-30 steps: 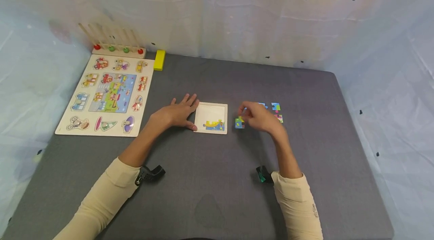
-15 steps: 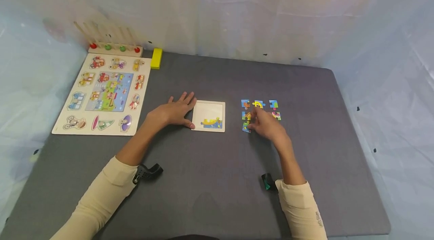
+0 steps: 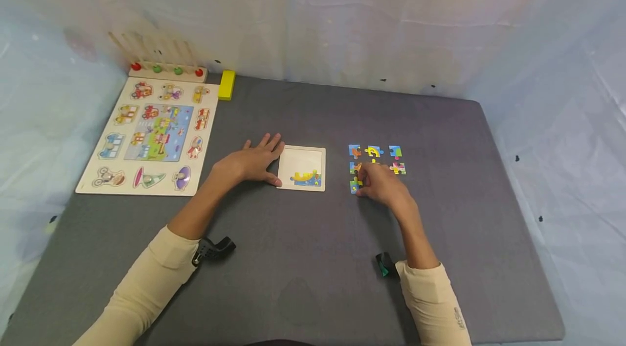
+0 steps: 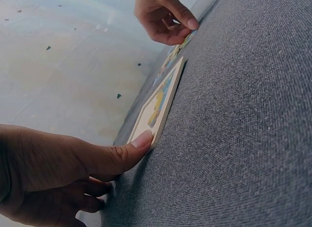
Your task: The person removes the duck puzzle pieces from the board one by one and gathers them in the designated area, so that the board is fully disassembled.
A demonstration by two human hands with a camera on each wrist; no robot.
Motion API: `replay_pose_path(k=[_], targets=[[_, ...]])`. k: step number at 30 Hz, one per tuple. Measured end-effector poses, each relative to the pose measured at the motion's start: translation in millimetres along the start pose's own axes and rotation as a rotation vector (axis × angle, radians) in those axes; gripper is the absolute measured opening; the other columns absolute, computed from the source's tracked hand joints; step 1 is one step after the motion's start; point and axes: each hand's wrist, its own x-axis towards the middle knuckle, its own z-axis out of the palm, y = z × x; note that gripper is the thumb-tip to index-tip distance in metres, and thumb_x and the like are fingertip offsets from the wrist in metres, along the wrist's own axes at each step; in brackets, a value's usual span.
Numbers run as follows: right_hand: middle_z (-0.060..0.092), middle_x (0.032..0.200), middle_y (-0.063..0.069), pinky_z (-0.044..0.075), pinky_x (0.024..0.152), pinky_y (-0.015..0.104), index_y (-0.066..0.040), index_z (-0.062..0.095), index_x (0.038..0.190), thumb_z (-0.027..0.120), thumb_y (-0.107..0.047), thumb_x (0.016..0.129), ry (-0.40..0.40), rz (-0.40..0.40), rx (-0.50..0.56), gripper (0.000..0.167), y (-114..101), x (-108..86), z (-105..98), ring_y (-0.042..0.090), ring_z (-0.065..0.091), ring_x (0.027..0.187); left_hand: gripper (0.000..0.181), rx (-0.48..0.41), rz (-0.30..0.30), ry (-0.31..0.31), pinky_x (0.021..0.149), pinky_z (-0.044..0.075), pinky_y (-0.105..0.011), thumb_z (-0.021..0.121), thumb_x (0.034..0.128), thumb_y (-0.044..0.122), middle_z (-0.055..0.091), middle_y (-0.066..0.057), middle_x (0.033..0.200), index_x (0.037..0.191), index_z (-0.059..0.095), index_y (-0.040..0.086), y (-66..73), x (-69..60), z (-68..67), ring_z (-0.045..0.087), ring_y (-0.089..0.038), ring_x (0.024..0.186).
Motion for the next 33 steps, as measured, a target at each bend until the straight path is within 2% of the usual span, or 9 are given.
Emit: replay_pose_path(k=[5,8,15,20,25,29,33], targets=[[0.062,0.081,0.010,0.043,0.067,0.030,0.002,0.065,0.107,0.085,-0.011,0.086,-0.034,0.025,-0.009,0.032,-6,-1.2,-5,0.018,0.056,0.073,0.108,0.004,0.000,0.003,0.129,0.009,-0.069,0.074,0.0932,0.050,-0.006,-0.013,0.177,0.169,0.009,0.008,-0.7,1.0,0.6,-0.007,-0.035,0.166],[0.064,0.082,0.011,0.044,0.067,0.031,0.004,0.063,0.113,0.083,-0.010,0.088,-0.019,0.011,-0.008,0.035,-13,-1.5,-8,0.018,0.057,0.072,0.108,0.008,0.001,0.005,0.129,0.009,-0.069,0.074,0.0930,0.051,-0.005,-0.014,0.177,0.169,0.010,0.008,-1.0,1.9,1.4,-0.007,-0.036,0.166],[0.064,0.085,0.012,0.047,0.072,0.033,0.006,0.066,0.117,0.081,-0.004,0.089,0.041,-0.135,0.025,0.033,-39,8.7,-8,0.019,0.057,0.074,0.107,0.000,0.003,-0.001,0.129,0.008,-0.070,0.075,0.0938,0.048,-0.005,-0.014,0.177,0.169,0.010,0.007,0.9,0.7,0.6,-0.007,-0.037,0.165],[0.066,0.086,0.013,0.046,0.073,0.033,0.005,0.071,0.115,0.078,0.002,0.089,0.017,-0.247,0.022,0.027,-62,24.6,-2,0.019,0.057,0.076,0.106,-0.002,-0.003,0.000,0.129,0.007,-0.070,0.074,0.0944,0.048,-0.006,-0.013,0.177,0.169,0.010,0.008,0.3,1.1,0.2,-0.007,-0.036,0.166],[0.069,0.097,0.017,0.050,0.076,0.036,0.003,0.073,0.114,0.071,0.006,0.092,-0.025,-0.322,-0.015,0.023,-77,38.1,7,0.023,0.060,0.084,0.107,-0.008,-0.002,-0.001,0.129,0.007,-0.070,0.074,0.0941,0.048,-0.006,-0.014,0.177,0.169,0.010,0.008,-0.5,1.1,-0.9,-0.007,-0.036,0.165],[0.069,0.103,0.019,0.054,0.079,0.040,0.002,0.073,0.117,0.071,0.008,0.091,-0.049,-0.342,-0.039,0.027,-84,43.2,12,0.026,0.063,0.087,0.107,-0.004,-0.005,-0.009,0.129,0.007,-0.069,0.074,0.0939,0.049,-0.007,-0.013,0.177,0.169,0.010,0.008,-0.9,1.3,-1.3,-0.008,-0.036,0.165],[0.068,0.105,0.019,0.054,0.080,0.040,0.002,0.073,0.122,0.073,0.009,0.090,-0.080,-0.314,-0.042,0.033,-87,46.0,16,0.026,0.061,0.088,0.107,-0.004,-0.008,-0.013,0.129,0.007,-0.069,0.074,0.0939,0.050,-0.006,-0.013,0.177,0.169,0.009,0.008,-1.2,2.0,-0.6,-0.007,-0.036,0.165]])
